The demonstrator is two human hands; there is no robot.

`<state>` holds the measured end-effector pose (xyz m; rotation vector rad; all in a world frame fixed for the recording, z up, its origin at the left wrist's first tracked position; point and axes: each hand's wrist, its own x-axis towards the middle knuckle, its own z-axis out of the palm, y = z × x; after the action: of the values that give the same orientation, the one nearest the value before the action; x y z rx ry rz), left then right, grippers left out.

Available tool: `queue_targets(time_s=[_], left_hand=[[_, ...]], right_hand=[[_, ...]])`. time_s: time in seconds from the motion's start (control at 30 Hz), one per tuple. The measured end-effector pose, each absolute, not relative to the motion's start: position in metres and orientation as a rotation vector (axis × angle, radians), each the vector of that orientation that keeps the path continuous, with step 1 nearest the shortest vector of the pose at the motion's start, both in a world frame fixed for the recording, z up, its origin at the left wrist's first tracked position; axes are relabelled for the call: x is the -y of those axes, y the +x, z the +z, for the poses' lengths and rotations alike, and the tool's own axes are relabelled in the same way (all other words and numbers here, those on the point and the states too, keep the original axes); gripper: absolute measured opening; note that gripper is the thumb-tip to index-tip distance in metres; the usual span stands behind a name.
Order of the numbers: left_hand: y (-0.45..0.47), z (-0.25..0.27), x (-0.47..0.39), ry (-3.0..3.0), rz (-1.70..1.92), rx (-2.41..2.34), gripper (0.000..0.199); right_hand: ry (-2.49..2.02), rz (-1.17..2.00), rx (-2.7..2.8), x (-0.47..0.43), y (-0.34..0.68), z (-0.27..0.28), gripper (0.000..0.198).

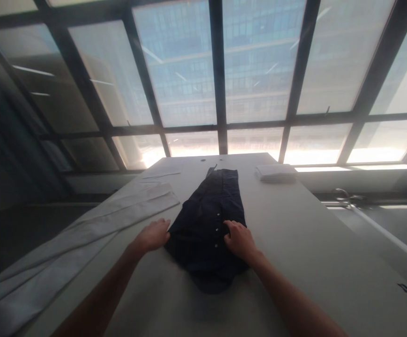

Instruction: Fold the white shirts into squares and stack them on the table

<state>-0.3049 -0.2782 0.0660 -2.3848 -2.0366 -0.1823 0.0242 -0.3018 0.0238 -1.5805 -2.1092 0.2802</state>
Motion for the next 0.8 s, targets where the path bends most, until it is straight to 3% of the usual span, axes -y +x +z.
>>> queue_targets(time_s=[0.2,0.5,0.67,0.8], left_hand=[[-0.280,0.072,0.228,-2.347,-0.493,2.107,0.041],[-0.269,0.048,0.140,-2.189,-0.560,2.435,0.048],[-0.266,0.048,0.133,-2.189,-0.616,2.404,0.033],[-0.274,0.046,0.140,-2.023,-0.644,2.405,0.037]], right_hand=[[-1.565,0.306,2.092,0.301,0.025,0.023,0.050],[-1.551,0.349,2.072,0.303,0.026,0.029,0.049],[-1.564,0.375,2.073,0.300,0.026,0.026,0.049],[-1.519,0.370,2.071,0.299,0.028,0.024,0.049]])
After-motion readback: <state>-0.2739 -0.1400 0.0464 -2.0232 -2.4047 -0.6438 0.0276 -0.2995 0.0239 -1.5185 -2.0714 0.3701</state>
